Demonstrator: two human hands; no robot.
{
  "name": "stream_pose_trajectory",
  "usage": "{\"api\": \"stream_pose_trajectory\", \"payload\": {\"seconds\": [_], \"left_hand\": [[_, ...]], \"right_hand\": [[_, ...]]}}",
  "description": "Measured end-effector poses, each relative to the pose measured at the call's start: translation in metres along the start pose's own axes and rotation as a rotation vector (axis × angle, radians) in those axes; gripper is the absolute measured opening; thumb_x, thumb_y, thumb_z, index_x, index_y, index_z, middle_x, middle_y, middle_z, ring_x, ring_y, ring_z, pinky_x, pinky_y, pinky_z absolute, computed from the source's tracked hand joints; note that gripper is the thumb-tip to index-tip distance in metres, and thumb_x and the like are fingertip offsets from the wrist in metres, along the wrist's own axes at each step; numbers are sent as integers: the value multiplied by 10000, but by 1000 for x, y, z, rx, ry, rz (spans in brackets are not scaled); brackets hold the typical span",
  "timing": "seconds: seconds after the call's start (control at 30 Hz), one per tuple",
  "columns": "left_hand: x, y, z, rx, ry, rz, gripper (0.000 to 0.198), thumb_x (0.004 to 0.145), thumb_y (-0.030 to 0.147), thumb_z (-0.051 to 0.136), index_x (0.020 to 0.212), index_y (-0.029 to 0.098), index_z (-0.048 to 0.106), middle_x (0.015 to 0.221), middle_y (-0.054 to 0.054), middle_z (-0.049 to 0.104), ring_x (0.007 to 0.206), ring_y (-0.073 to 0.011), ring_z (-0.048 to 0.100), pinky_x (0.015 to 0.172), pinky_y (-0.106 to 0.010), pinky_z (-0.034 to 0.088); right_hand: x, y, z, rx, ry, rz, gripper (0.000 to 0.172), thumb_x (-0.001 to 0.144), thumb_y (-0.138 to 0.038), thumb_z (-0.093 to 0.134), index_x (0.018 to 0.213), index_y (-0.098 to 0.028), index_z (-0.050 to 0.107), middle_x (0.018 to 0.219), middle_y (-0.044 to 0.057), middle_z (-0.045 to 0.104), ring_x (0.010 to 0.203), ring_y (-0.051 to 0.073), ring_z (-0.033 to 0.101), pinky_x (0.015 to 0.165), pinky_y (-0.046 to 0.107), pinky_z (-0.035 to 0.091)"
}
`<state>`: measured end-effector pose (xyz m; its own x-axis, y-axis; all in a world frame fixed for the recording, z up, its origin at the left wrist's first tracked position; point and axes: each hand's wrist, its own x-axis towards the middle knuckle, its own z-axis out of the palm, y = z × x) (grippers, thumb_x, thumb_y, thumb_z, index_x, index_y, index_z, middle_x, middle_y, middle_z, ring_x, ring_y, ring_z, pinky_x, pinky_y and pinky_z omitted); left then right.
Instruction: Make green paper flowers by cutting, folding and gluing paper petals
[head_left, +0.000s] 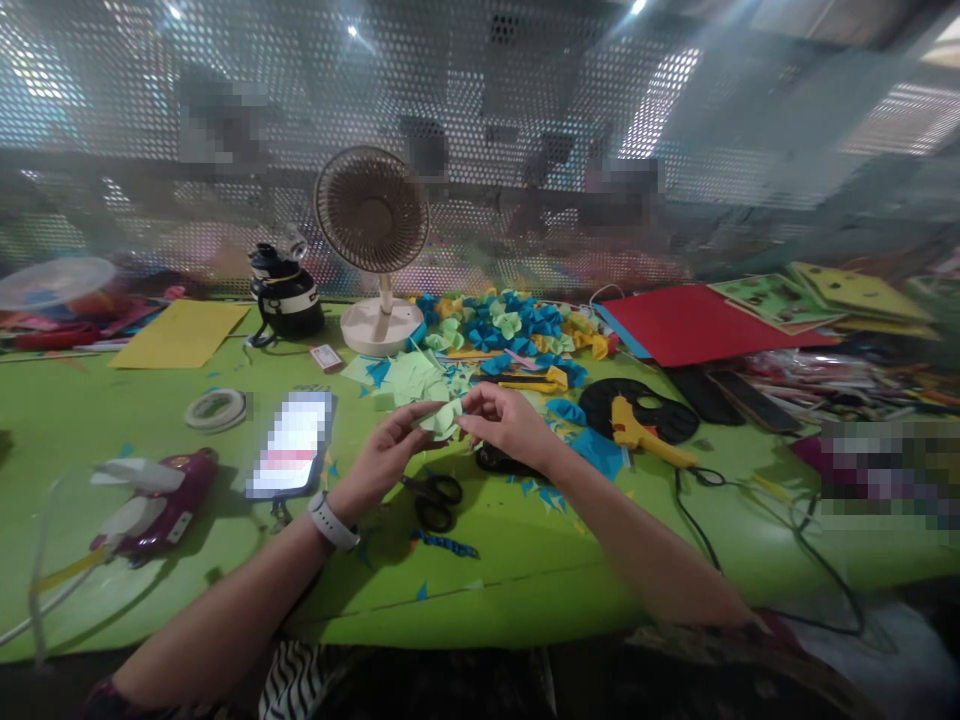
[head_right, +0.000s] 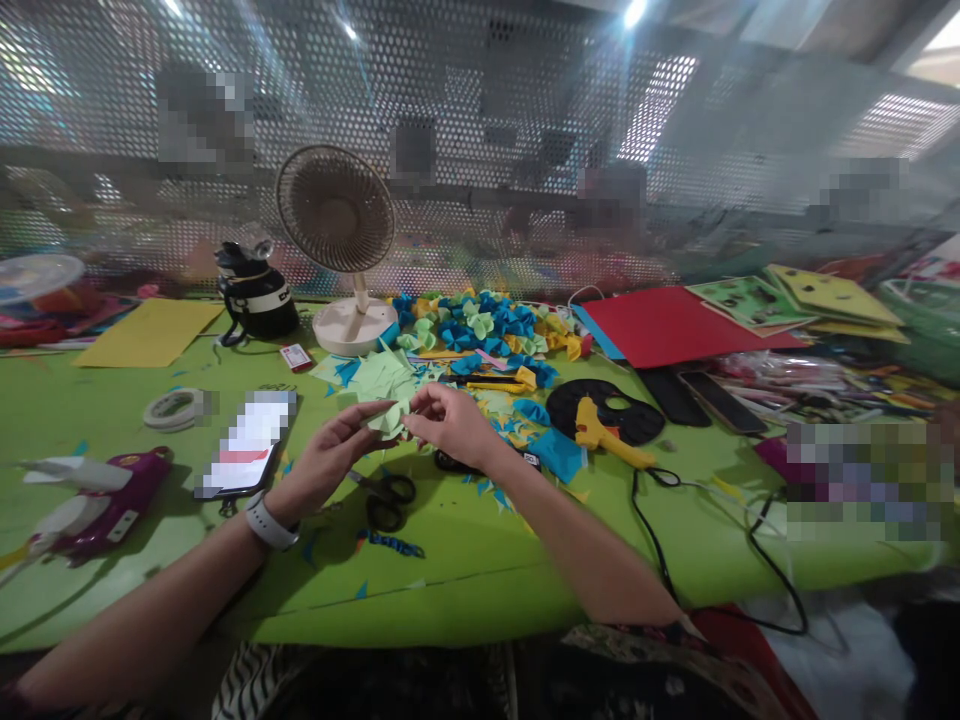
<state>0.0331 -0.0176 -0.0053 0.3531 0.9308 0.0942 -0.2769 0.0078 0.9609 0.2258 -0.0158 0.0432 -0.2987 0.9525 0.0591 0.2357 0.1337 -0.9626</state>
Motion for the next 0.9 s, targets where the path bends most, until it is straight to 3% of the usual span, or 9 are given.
{"api": "stream_pose_trajectory", "payload": {"seconds": [0.37, 0.9], "left_hand": [[-1, 1, 1, -5, 3, -7, 322, 839, 271, 657, 1148, 178, 658, 1072, -66, 688, 934, -166, 647, 929, -384, 546], [-1, 2, 1, 56, 3, 1, 329, 837, 275, 656, 1150, 173, 658, 1113, -79, 687, 945, -177, 656, 926, -383, 546]], "right_hand": [[0, -2, -2, 13, -3, -7, 287, 691, -379, 731, 798, -178, 557, 654, -22, 609, 549, 104, 577, 543, 246, 505], [0, -1, -2, -30, 4, -5, 198, 718, -315, 686, 794, -174, 568, 631, -21, 610, 551, 109, 579, 542, 234, 462]]}}
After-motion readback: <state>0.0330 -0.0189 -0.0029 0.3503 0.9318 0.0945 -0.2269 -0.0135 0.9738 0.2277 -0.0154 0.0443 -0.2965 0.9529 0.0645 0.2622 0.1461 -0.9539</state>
